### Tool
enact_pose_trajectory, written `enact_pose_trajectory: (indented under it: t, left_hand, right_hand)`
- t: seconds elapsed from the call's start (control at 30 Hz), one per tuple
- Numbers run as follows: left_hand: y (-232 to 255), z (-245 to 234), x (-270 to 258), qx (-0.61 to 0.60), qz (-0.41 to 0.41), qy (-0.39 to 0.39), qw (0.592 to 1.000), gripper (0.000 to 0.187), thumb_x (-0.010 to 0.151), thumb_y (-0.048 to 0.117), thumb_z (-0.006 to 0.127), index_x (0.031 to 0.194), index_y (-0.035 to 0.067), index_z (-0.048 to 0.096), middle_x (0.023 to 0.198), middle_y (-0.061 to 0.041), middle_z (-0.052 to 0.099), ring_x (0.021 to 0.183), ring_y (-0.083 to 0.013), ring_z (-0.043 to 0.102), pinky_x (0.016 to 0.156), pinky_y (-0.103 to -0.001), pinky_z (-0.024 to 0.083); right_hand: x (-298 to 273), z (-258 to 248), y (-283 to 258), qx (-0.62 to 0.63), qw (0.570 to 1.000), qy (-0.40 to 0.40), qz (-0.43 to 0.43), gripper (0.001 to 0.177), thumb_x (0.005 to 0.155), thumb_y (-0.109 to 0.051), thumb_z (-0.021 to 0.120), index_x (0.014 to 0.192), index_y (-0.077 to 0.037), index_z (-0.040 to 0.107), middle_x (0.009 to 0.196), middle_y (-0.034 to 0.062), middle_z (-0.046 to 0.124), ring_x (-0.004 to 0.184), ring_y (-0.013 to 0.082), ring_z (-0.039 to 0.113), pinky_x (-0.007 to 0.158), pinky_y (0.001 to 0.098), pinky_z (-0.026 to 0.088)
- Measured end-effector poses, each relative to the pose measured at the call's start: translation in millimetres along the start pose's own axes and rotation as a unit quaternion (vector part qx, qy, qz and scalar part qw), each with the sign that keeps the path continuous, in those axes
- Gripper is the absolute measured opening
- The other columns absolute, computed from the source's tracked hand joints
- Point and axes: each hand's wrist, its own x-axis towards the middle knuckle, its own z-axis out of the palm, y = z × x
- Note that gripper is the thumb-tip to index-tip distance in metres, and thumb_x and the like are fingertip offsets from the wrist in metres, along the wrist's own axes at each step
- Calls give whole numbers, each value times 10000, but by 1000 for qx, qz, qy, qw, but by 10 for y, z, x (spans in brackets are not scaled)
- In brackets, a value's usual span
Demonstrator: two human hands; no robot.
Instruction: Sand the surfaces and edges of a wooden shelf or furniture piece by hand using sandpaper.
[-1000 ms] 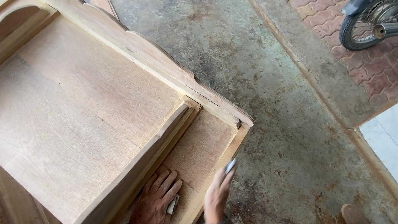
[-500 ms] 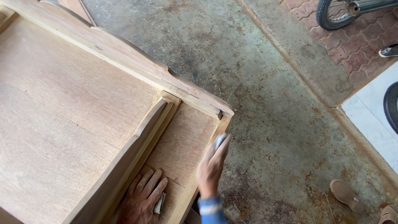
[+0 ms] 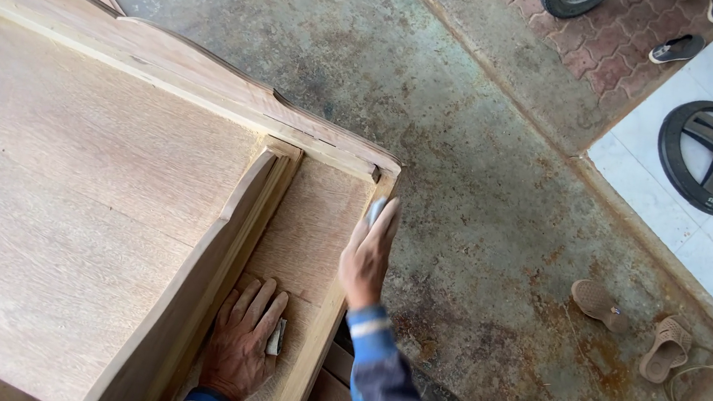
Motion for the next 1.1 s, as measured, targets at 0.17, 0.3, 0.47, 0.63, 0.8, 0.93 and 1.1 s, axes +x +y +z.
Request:
enact_pose_trajectory:
  t: [0.17, 0.3, 0.47, 0.63, 0.8, 0.93, 1.1]
  left_hand:
    - [-4, 36, -10, 8, -9, 5, 1000, 943, 597, 70, 721, 1495, 175, 454, 1596, -101, 383, 1432, -348, 308, 1186, -532, 220]
    - [-18, 32, -1, 19, -3, 23, 1000, 842, 680, 98, 730, 1473, 185, 462, 1583, -81, 390, 1449, -335, 318, 1197, -524, 237]
    - [-10, 7, -25, 23, -14, 0, 1000, 930, 640, 51, 751, 1509, 199, 455, 1578, -69, 371, 1455, -334, 301, 1201, -520, 228]
    - [14, -42, 10, 2, -10, -13, 1000, 966, 623, 83, 764, 1520, 198, 424, 1630, -69, 348, 1460, -328, 284, 1210, -515, 220]
    - [-26, 46, -29, 26, -10, 2, 1000, 881, 668, 100, 742, 1487, 192, 432, 1599, -69, 359, 1462, -320, 294, 1210, -517, 217]
    - [-5, 5, -13, 13, -3, 9, 1000, 875, 656, 87, 745, 1467, 183, 433, 1570, -69, 367, 1457, -330, 291, 1205, -510, 222]
    - [-11, 17, -23, 7, -25, -22, 999, 1013, 555, 70, 754, 1508, 211, 441, 1624, -50, 364, 1455, -325, 290, 1204, -514, 222]
  right_hand:
    - [-1278, -5, 200, -130, 971, -5, -198, 604, 1114, -303, 247, 1603, 43, 167, 1679, 335, 37, 1564, 470, 139, 1263, 520, 196]
    - [-703, 54, 314, -126, 969, -12, -214, 576, 1119, -282, 249, 1619, 2, 210, 1699, 282, 13, 1574, 467, 106, 1268, 512, 214]
    - [326, -16, 50, -91, 985, 7, -147, 640, 1085, -340, 271, 1639, -44, 149, 1687, 229, 9, 1557, 440, 119, 1222, 515, 278]
    - [-1040, -42, 105, -55, 983, -23, -176, 606, 1113, -318, 231, 1637, -44, 97, 1698, 295, -57, 1584, 433, 73, 1263, 533, 208]
    - [-905, 87, 363, -3, 988, -23, -156, 627, 1116, -347, 194, 1634, -30, 39, 1700, 298, -39, 1594, 421, 41, 1278, 531, 132]
    - [384, -2, 1, 120, 993, -4, 9, 749, 1021, -470, 231, 1633, -139, -47, 1686, 235, 64, 1524, 415, 206, 1176, 563, 336]
    - [178, 74, 230, 77, 993, 30, -84, 710, 1076, -439, 225, 1642, -81, -9, 1700, 251, 88, 1557, 425, 197, 1230, 549, 287]
